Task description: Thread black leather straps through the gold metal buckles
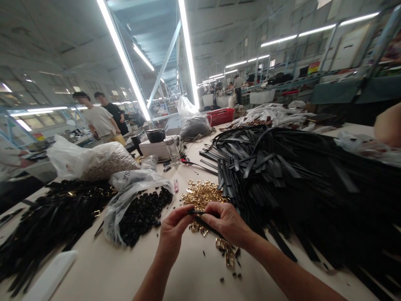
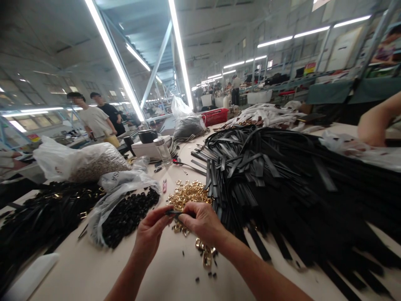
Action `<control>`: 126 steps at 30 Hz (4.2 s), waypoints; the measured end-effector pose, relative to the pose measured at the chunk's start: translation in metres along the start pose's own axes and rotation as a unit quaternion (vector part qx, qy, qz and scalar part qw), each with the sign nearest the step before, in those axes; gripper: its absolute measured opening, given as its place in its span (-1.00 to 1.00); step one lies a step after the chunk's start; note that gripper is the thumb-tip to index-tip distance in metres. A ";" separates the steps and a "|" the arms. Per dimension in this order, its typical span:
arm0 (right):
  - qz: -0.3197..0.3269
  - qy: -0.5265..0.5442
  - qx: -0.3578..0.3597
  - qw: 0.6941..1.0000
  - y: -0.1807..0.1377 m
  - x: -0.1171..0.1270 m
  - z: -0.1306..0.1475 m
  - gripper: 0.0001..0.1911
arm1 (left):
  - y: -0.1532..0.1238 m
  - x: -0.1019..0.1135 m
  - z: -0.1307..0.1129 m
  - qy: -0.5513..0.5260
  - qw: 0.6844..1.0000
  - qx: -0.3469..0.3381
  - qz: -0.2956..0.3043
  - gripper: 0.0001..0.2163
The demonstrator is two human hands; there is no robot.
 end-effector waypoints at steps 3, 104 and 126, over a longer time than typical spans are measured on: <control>-0.026 -0.076 0.027 0.996 -0.002 0.001 0.002 -0.80 | -0.001 0.000 -0.010 0.101 0.991 -0.088 0.003 -0.79; -0.044 -0.333 0.100 0.936 0.017 0.024 -0.026 -0.71 | 0.001 -0.007 0.006 0.586 0.787 -0.109 0.160 -0.90; -0.025 -0.358 0.088 0.929 0.015 0.014 -0.030 -0.74 | 0.017 -0.024 0.012 0.622 0.757 -0.153 0.130 -0.86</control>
Point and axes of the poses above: each hand's wrist, its own y-axis towards the middle knuckle, its own x-axis out of the back of the hand, z = x × y, the point moved 6 cm from there along y, towards the middle knuckle, and after that the axes turned 5 degrees about y, right-handed, at the moved point
